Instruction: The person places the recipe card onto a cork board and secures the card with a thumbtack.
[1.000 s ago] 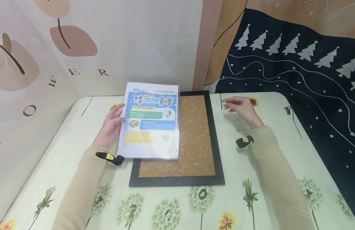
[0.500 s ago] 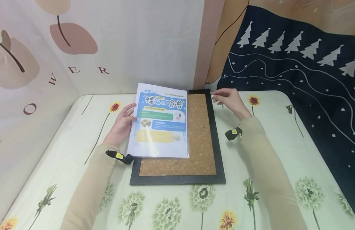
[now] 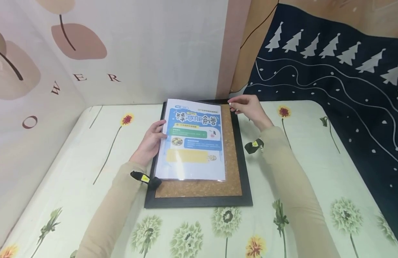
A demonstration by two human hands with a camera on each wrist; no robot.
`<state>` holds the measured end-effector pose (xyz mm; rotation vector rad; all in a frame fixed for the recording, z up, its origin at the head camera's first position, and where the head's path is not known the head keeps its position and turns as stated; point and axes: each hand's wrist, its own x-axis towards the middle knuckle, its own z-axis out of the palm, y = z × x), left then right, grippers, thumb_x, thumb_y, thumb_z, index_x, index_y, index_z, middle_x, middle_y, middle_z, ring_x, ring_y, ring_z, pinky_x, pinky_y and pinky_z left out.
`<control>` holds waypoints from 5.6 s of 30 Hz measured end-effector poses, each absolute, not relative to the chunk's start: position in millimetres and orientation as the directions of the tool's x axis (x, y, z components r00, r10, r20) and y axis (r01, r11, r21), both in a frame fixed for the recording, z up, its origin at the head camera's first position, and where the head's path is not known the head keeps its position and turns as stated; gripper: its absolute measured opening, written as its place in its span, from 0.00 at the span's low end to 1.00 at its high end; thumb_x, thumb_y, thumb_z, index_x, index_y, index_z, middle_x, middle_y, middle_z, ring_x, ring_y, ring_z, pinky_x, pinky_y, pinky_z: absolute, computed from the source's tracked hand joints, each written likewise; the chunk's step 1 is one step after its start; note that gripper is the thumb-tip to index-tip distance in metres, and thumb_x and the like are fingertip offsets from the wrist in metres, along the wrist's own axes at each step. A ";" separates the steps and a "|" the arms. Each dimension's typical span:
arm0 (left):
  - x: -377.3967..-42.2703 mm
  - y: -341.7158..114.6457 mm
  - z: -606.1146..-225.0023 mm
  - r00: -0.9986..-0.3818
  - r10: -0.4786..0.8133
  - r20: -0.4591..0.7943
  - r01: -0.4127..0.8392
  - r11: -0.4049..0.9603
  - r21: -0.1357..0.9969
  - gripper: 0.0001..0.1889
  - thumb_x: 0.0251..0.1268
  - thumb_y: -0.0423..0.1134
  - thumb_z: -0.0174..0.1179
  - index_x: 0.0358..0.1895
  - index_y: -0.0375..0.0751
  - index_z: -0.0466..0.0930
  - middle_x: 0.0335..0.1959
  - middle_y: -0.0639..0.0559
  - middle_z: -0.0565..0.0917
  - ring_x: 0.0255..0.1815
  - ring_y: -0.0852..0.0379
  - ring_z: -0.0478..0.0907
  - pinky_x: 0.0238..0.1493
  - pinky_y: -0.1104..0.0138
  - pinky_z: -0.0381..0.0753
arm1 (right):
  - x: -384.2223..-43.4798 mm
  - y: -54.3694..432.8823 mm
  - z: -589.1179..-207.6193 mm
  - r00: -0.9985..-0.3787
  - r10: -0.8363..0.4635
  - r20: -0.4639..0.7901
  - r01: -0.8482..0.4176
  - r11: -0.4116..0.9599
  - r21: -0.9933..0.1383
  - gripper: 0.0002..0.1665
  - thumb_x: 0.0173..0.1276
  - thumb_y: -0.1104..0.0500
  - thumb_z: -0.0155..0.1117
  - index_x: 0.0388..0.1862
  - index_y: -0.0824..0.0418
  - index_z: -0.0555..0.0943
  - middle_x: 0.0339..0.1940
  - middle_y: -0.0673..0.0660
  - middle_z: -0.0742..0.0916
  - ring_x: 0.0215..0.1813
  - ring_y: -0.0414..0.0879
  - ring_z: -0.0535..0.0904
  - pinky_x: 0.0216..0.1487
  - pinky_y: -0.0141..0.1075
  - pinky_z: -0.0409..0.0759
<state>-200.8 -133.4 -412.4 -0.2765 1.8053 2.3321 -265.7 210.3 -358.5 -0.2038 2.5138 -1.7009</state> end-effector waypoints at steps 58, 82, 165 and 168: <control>-203.6 -149.7 -369.7 -0.906 0.226 -0.358 -0.079 0.740 0.668 0.27 0.71 0.41 0.50 0.70 0.34 0.65 0.70 0.35 0.64 0.61 0.39 0.71 0.56 0.50 0.71 | -301.2 119.0 -405.7 -0.970 -0.105 -0.217 0.174 0.323 -0.930 0.18 0.68 0.54 0.65 0.54 0.58 0.83 0.48 0.54 0.84 0.48 0.50 0.78 0.55 0.42 0.70; -223.0 -159.1 -397.2 -0.828 0.389 -0.404 0.077 0.792 0.606 0.51 0.55 0.43 0.72 0.78 0.47 0.47 0.78 0.45 0.30 0.75 0.35 0.28 0.68 0.42 0.39 | -326.1 86.0 -409.2 -0.971 -0.108 -0.211 0.149 0.414 -0.898 0.12 0.68 0.56 0.66 0.48 0.58 0.84 0.42 0.56 0.85 0.39 0.48 0.81 0.39 0.32 0.76; -223.1 -165.0 -405.1 -0.802 0.425 -0.420 0.116 0.800 0.589 0.51 0.60 0.49 0.67 0.79 0.52 0.41 0.77 0.47 0.24 0.74 0.31 0.31 0.65 0.37 0.44 | -331.0 76.8 -411.0 -0.975 -0.091 -0.202 0.129 0.508 -0.852 0.07 0.70 0.60 0.63 0.44 0.61 0.82 0.36 0.57 0.83 0.36 0.47 0.79 0.36 0.31 0.75; -223.1 -165.4 -405.4 -0.801 0.427 -0.421 0.114 0.798 0.592 0.51 0.60 0.50 0.67 0.79 0.52 0.41 0.77 0.48 0.23 0.73 0.31 0.30 0.65 0.37 0.44 | -330.9 75.8 -411.5 -0.978 -0.081 -0.192 0.126 0.504 -0.855 0.06 0.70 0.61 0.63 0.43 0.61 0.83 0.36 0.57 0.83 0.36 0.46 0.79 0.36 0.31 0.74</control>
